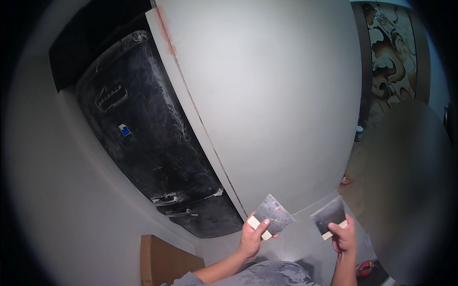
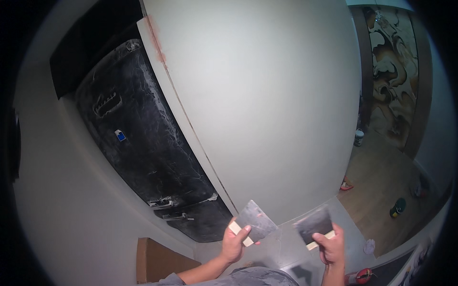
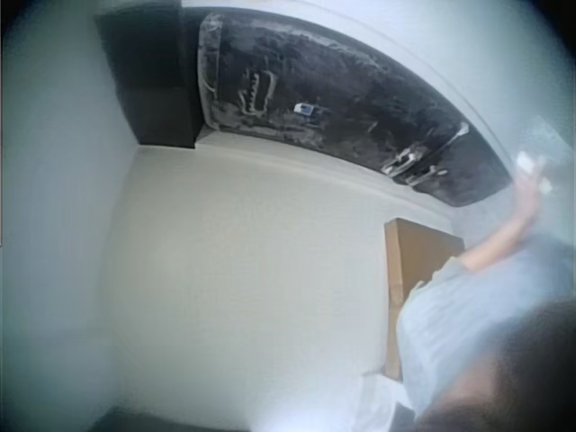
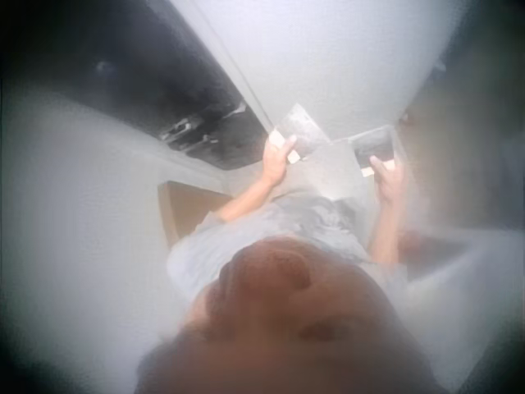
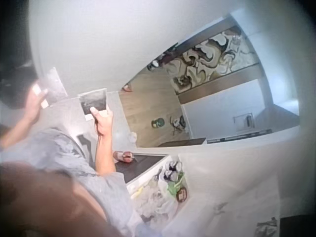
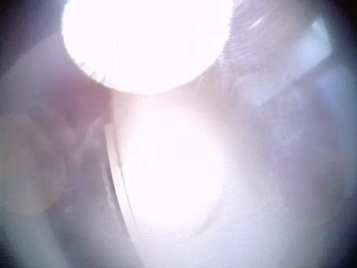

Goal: The person applies a pinkish wall compound to a vertical seam using a small putty knife and a larger trowel. They repeatedly scoop compound from a container, spread it along the seam, and smooth it with the trowel.

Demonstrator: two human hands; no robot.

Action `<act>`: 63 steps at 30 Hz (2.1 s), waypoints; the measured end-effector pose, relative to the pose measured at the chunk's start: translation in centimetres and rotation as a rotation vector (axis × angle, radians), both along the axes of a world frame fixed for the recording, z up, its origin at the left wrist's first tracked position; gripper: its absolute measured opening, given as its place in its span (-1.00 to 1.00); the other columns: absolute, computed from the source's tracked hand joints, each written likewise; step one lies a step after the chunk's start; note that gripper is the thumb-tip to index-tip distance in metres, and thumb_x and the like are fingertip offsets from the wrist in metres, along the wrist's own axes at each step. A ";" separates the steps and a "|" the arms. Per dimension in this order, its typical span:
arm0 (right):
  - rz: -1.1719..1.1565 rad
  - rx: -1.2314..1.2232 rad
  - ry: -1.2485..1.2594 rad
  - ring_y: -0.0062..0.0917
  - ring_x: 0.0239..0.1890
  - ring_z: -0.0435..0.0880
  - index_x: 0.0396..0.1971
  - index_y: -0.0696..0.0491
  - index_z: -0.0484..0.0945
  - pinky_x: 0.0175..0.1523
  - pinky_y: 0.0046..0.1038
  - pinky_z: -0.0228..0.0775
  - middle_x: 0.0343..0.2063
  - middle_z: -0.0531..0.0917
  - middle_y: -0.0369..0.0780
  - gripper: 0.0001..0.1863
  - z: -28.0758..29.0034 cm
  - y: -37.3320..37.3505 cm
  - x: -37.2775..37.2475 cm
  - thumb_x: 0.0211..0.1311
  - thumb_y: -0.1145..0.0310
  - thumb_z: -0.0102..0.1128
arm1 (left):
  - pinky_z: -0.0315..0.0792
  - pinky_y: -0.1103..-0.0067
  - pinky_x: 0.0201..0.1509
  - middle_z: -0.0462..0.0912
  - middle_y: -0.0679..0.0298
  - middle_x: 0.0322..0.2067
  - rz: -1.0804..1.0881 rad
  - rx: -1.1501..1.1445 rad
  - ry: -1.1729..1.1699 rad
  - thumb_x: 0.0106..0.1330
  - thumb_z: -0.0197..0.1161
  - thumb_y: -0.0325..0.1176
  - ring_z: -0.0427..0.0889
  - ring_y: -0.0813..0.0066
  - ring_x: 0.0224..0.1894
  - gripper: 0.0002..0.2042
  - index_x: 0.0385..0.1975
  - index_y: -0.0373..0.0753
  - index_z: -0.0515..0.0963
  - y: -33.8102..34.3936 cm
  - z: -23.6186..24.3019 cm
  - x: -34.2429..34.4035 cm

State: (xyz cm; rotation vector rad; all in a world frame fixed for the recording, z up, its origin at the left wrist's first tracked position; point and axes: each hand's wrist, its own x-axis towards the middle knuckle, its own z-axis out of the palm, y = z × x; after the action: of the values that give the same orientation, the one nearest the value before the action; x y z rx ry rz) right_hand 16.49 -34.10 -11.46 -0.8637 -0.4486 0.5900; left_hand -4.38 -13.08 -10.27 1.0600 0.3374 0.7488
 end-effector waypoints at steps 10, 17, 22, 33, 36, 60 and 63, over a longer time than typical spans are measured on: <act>0.252 0.121 -0.062 -0.54 -0.35 0.77 0.25 0.25 0.49 -0.39 -0.50 0.66 -0.17 0.75 -0.16 -0.52 9.4 19.5 -10.2 0.41 0.41 0.33 | 0.60 0.22 0.28 0.57 -0.03 0.22 0.300 0.445 -0.209 0.60 0.08 -0.42 0.64 0.18 0.21 -0.57 0.39 -0.32 0.26 13.7 7.0 -4.9; 0.137 0.062 -0.195 -0.61 -0.39 0.75 0.34 0.26 0.46 -0.56 -0.60 0.58 -0.11 0.74 -0.15 -0.46 12.0 29.8 -15.4 0.42 0.42 0.29 | 0.48 0.32 0.37 0.52 -0.12 0.25 0.409 0.599 -0.429 0.67 0.04 -0.26 0.58 0.25 0.26 -0.44 0.49 -0.48 0.11 21.6 7.8 -8.2; 0.168 -0.036 -0.196 -0.70 -0.37 0.72 0.33 0.22 0.53 -0.50 -0.64 0.53 -0.15 0.77 -0.22 -0.51 12.4 34.3 -17.0 0.44 0.43 0.25 | 0.53 0.34 0.32 0.55 -0.17 0.22 0.496 0.868 -0.320 0.65 0.07 -0.30 0.65 0.22 0.20 -0.46 0.45 -0.52 0.16 24.8 6.8 -10.4; 0.248 0.074 -0.200 -0.61 -0.40 0.75 0.32 0.27 0.47 -0.60 -0.62 0.47 -0.15 0.75 -0.14 -0.48 13.4 39.9 -16.4 0.44 0.41 0.25 | 0.67 0.32 0.07 0.73 -0.22 0.05 0.496 1.076 0.146 0.54 0.23 -0.42 0.83 0.04 0.01 -0.51 0.40 -0.44 0.39 26.3 3.8 -12.9; 0.173 0.189 -0.206 -0.49 -0.30 0.81 0.36 0.28 0.39 -0.59 -0.58 0.51 -0.12 0.74 -0.06 -0.42 14.3 40.2 -14.7 0.42 0.39 0.28 | 0.72 0.33 -0.02 0.72 -0.12 0.08 0.550 1.086 0.182 0.56 0.24 -0.41 0.82 0.15 0.00 -0.52 0.41 -0.36 0.36 25.2 4.0 -12.5; 0.404 -0.727 -0.519 -0.60 -0.25 0.71 0.28 0.07 0.65 -0.19 -0.46 0.64 -0.14 0.80 -0.26 -0.62 10.9 35.4 -6.1 0.59 0.31 0.19 | 0.80 0.38 -0.33 0.66 0.05 0.05 0.273 0.109 -0.087 0.58 0.19 -0.39 0.79 0.26 -0.10 -0.64 0.29 -0.32 0.37 27.7 7.0 -6.2; -0.106 -0.266 -1.296 -0.37 -0.14 0.71 0.29 -0.08 0.68 0.03 -0.28 0.61 -0.04 0.80 -0.26 -0.56 10.5 35.7 -6.8 0.45 0.43 0.23 | 0.76 0.40 -0.40 0.67 0.05 0.03 0.361 0.118 -0.081 0.61 0.16 -0.35 0.79 0.26 -0.07 -0.63 0.31 -0.31 0.36 28.7 7.2 -6.2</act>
State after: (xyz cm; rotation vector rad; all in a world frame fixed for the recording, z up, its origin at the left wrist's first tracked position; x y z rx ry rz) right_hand 9.70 1.59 -0.99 -1.4630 -1.4984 -0.0995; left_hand -10.60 15.64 -3.03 1.0891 0.4251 1.1425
